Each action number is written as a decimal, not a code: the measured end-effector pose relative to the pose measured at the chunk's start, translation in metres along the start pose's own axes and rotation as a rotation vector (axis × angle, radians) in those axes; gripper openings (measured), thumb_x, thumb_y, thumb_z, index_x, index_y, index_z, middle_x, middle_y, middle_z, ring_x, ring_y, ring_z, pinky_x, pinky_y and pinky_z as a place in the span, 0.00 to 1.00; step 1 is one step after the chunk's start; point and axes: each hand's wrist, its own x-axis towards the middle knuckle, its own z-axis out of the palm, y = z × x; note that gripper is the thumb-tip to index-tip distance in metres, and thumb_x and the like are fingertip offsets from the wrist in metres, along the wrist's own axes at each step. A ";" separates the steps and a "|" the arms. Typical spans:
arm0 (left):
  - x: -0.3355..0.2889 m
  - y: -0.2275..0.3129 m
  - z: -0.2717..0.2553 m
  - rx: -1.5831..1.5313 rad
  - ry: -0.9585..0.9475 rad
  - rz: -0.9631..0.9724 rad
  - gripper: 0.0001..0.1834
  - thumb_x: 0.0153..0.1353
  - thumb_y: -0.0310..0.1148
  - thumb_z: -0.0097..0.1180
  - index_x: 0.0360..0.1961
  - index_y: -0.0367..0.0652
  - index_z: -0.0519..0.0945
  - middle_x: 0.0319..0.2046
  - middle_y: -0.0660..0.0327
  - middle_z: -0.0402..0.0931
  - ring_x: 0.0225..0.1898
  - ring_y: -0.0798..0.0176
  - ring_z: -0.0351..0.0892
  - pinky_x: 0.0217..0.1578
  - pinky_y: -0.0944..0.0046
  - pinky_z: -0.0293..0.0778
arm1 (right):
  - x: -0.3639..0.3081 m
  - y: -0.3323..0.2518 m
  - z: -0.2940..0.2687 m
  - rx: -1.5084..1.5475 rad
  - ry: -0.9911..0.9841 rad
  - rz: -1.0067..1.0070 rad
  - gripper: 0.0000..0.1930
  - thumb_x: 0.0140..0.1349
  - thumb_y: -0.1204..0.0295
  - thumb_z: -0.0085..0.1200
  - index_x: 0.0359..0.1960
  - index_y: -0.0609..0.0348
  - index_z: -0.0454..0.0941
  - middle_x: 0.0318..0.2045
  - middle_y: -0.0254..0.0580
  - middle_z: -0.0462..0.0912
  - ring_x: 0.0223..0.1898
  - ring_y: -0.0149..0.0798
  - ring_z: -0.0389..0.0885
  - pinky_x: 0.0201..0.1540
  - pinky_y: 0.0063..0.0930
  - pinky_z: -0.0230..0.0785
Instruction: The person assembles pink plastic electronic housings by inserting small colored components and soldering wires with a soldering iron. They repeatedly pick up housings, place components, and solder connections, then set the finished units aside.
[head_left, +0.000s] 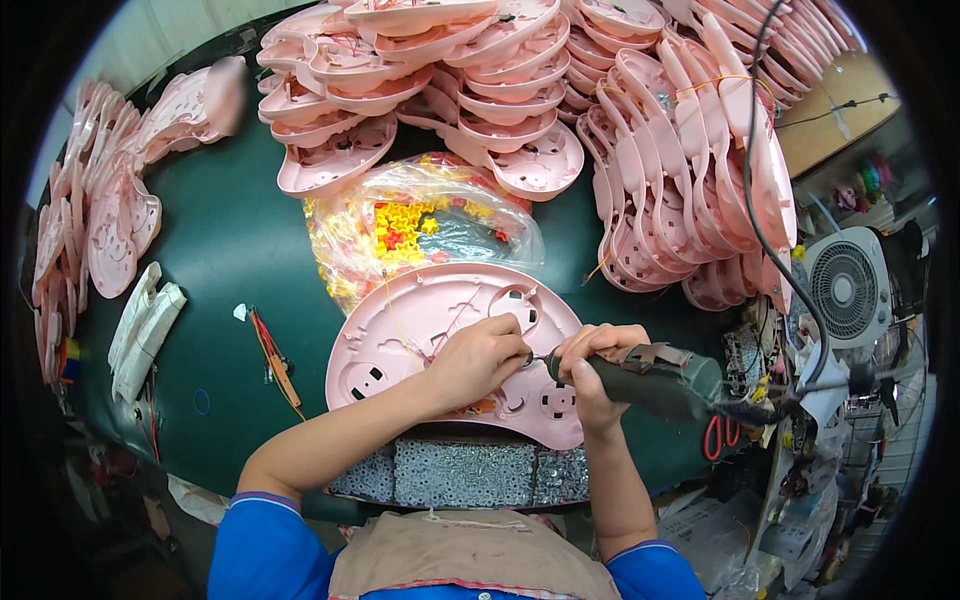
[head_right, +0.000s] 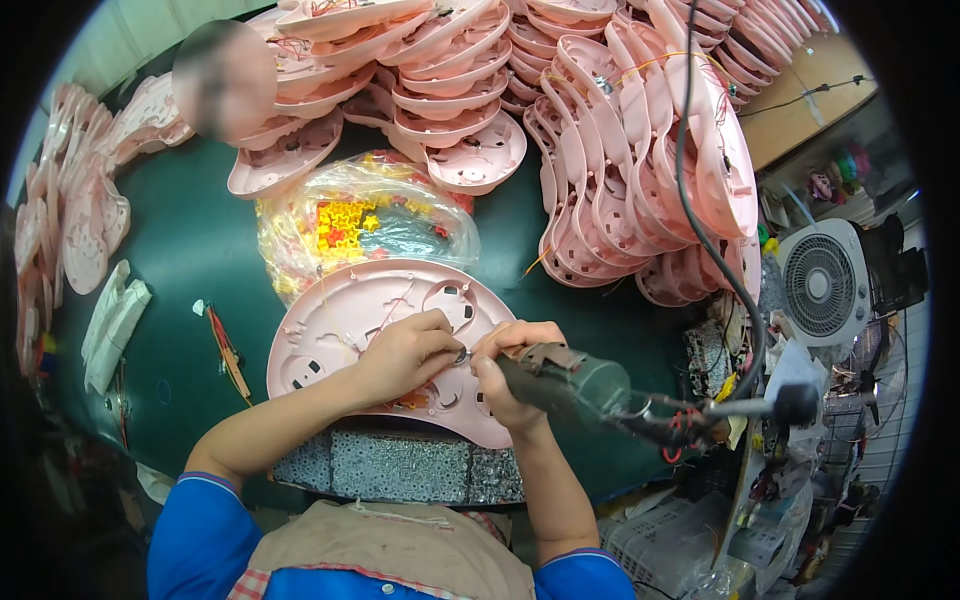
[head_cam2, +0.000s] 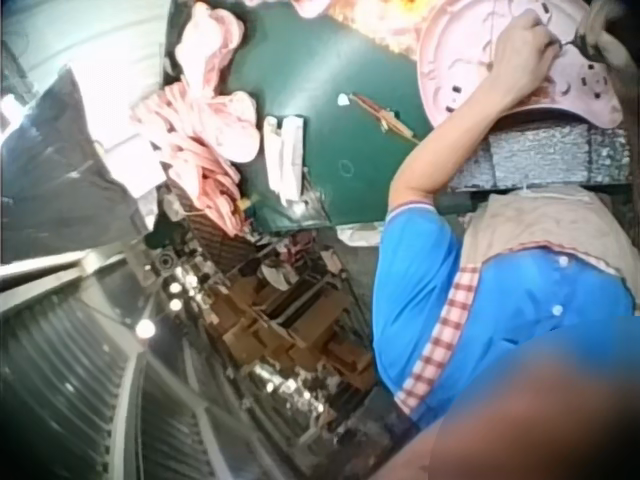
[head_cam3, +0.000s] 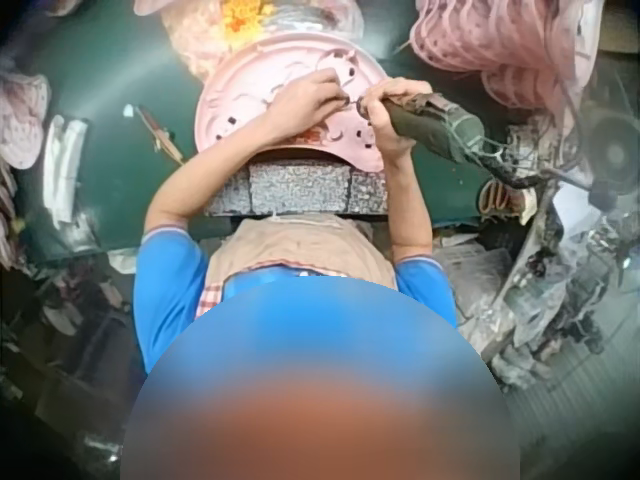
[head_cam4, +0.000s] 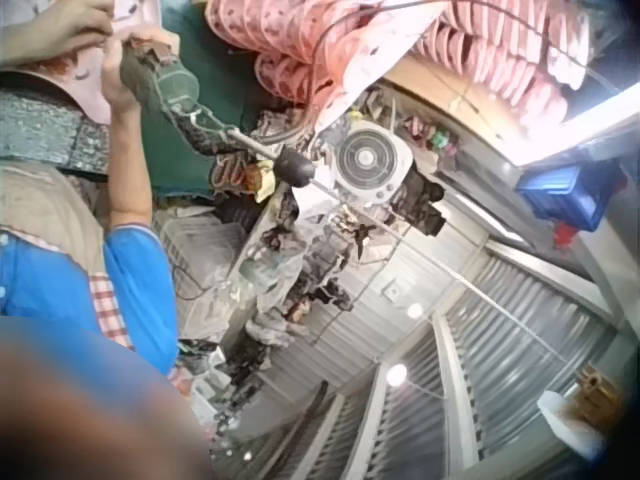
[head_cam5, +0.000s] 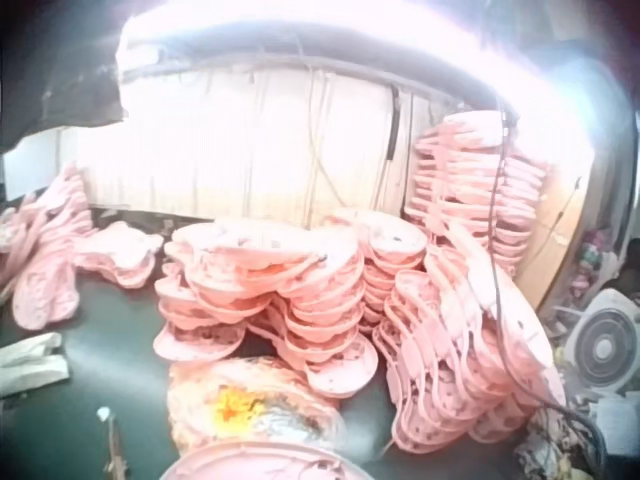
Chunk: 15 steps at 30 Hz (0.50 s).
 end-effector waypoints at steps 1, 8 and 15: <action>0.000 0.001 0.000 -0.003 -0.001 0.001 0.06 0.59 0.27 0.66 0.34 0.36 0.86 0.34 0.55 0.77 0.37 0.51 0.82 0.39 0.54 0.80 | 0.000 -0.002 0.000 0.030 0.024 0.030 0.20 0.56 0.89 0.53 0.48 0.60 0.63 0.26 0.42 0.78 0.28 0.36 0.80 0.37 0.34 0.78; -0.003 -0.004 -0.004 -0.019 -0.033 -0.054 0.08 0.60 0.28 0.68 0.40 0.38 0.88 0.37 0.57 0.79 0.38 0.53 0.83 0.41 0.57 0.79 | -0.039 -0.092 -0.005 0.189 0.029 0.026 0.19 0.57 0.79 0.65 0.47 0.58 0.70 0.22 0.43 0.81 0.23 0.38 0.81 0.33 0.38 0.79; -0.011 0.044 -0.010 0.129 0.020 0.139 0.10 0.54 0.29 0.68 0.36 0.41 0.82 0.36 0.57 0.76 0.38 0.51 0.80 0.38 0.51 0.77 | -0.094 -0.077 -0.020 0.113 0.070 0.246 0.18 0.56 0.84 0.64 0.47 0.62 0.72 0.26 0.46 0.83 0.27 0.38 0.82 0.37 0.38 0.81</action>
